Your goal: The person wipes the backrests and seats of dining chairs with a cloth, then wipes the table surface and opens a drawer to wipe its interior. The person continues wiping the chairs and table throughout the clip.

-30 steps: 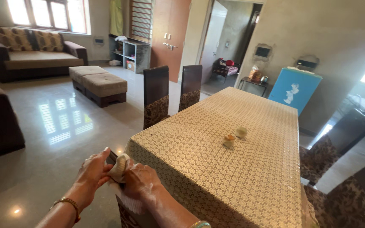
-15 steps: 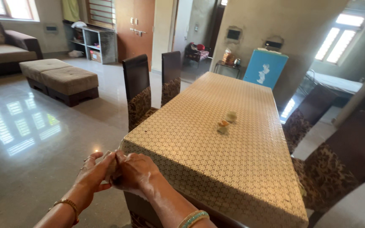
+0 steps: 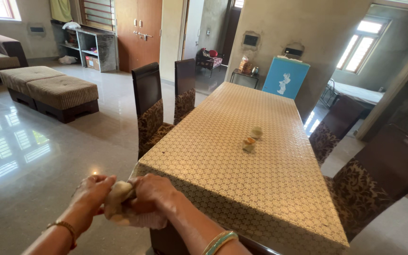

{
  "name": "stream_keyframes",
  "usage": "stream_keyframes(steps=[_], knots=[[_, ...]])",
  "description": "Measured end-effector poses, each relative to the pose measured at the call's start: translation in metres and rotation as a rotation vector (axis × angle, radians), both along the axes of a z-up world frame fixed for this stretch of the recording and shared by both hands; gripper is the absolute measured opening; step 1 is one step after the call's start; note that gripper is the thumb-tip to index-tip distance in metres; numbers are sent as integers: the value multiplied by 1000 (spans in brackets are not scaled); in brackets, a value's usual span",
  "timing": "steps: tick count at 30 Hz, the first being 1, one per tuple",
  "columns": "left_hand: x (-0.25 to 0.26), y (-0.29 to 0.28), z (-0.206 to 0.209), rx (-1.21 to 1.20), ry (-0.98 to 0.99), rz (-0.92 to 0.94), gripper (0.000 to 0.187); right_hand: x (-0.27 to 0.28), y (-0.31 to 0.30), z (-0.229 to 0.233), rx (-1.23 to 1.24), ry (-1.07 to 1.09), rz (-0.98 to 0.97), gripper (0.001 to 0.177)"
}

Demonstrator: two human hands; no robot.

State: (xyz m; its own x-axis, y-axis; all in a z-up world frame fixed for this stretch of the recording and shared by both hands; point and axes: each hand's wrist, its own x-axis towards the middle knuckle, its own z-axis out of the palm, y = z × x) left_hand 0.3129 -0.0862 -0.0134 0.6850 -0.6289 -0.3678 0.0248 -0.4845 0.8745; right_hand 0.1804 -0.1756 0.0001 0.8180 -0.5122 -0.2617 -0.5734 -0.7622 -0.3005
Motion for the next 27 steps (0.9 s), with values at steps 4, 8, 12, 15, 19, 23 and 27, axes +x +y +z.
stream_keyframes(steps=[4,8,12,15,19,23,27], knots=[[22,-6,19,32,-78,-13,46,22,-19,-5,376,-220,-70,42],[58,-24,32,8,-72,-34,51,50,-39,-14,485,-327,-107,44],[100,-44,40,-66,-15,-41,62,77,-69,-19,425,-390,-116,57],[121,-62,47,-42,6,-59,69,93,-93,-17,435,-429,-123,63],[143,-74,59,-86,84,-190,83,110,-118,-2,632,-580,-104,62],[159,-101,65,10,90,-335,84,129,-136,5,767,-602,-190,69],[176,-128,60,121,-18,-418,62,159,-152,1,717,-608,-221,76]])
